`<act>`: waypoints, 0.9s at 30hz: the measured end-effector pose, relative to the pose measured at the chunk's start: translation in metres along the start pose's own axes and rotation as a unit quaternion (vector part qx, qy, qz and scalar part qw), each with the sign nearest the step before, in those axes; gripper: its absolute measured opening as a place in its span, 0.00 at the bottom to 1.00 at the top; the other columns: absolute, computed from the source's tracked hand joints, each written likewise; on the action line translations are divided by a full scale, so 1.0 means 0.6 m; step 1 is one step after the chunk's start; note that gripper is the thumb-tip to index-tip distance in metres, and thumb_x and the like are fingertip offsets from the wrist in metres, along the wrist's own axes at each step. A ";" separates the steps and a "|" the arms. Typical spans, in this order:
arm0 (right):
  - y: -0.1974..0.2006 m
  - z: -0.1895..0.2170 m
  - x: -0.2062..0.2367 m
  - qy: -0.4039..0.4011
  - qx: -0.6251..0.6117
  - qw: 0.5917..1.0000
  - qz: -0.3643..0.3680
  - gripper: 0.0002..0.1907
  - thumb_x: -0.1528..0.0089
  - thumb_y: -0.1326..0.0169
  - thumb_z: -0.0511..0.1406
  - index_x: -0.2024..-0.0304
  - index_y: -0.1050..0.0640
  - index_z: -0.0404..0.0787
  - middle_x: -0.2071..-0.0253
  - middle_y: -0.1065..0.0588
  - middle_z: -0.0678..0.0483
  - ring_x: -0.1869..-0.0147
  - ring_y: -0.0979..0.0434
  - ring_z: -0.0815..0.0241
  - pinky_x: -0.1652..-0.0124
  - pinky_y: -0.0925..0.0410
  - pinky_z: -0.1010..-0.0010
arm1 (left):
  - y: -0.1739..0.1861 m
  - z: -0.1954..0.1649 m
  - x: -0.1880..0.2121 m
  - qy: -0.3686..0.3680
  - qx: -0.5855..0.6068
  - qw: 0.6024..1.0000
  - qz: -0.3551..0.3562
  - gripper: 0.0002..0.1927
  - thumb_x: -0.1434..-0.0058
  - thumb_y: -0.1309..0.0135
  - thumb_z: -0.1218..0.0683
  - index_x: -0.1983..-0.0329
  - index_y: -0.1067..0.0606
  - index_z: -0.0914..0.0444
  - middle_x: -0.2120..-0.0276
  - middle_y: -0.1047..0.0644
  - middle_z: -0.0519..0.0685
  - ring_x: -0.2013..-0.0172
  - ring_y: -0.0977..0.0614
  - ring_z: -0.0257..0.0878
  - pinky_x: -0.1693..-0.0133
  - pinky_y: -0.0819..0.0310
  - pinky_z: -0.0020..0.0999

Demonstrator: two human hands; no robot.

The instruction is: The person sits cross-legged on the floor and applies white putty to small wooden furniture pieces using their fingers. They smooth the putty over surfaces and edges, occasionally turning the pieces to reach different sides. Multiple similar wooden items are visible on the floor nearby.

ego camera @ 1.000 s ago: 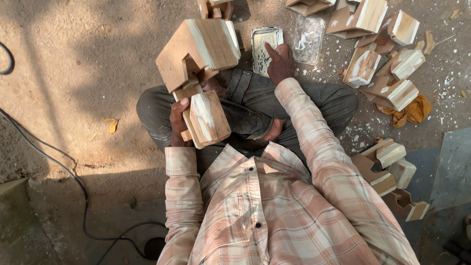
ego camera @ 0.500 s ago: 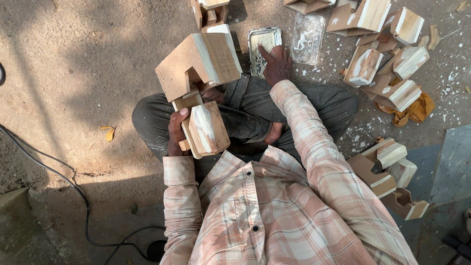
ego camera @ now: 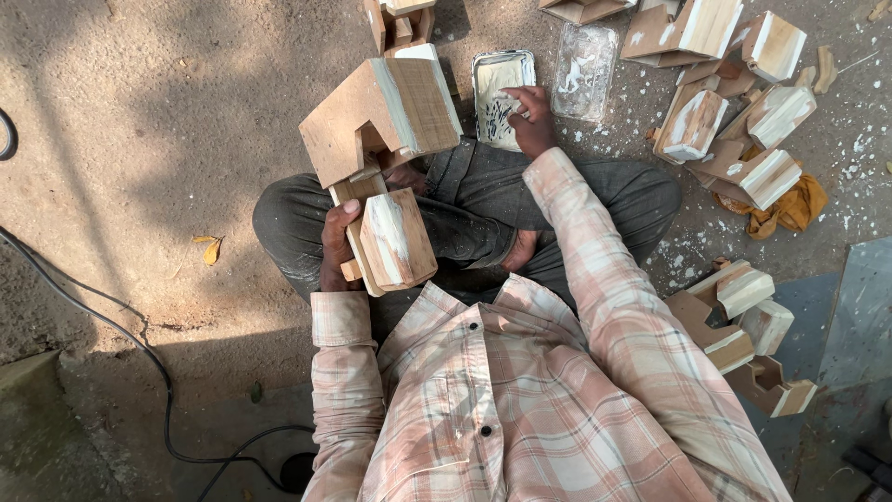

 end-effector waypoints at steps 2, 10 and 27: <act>0.001 -0.006 0.011 -0.022 -0.120 0.992 0.025 0.27 0.41 0.44 0.21 0.40 0.21 0.44 0.49 0.29 0.55 0.52 0.30 0.65 0.49 0.28 0.73 | -0.004 0.000 -0.003 0.000 -0.002 1.000 0.008 0.33 0.44 0.40 0.47 0.41 0.30 0.73 0.56 0.20 0.60 0.57 0.17 0.47 0.55 0.19 0.40; 0.011 0.220 0.208 0.168 -0.172 0.956 0.165 0.18 0.32 0.49 0.22 0.40 0.26 0.37 0.43 0.33 0.52 0.51 0.30 0.66 0.54 0.32 0.74 | -0.025 0.005 -0.003 0.004 -0.030 0.999 0.015 0.26 0.40 0.40 0.44 0.49 0.24 0.69 0.60 0.20 0.53 0.61 0.19 0.42 0.56 0.21 0.35; -0.042 0.414 0.343 0.513 0.258 0.812 0.107 0.30 0.33 0.46 0.22 0.36 0.24 0.60 0.47 0.34 0.54 0.48 0.30 0.56 0.50 0.33 0.62 | -0.075 -0.004 0.007 0.040 -0.021 0.998 0.034 0.38 0.48 0.37 0.39 0.42 0.29 0.69 0.55 0.21 0.58 0.58 0.17 0.46 0.56 0.20 0.38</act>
Point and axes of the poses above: each hand's wrist, its own x-axis away from the middle knuckle, its own y-axis out of the back of the hand, z = x × y, the point moved 7 cm from there along -x, towards the middle knuckle
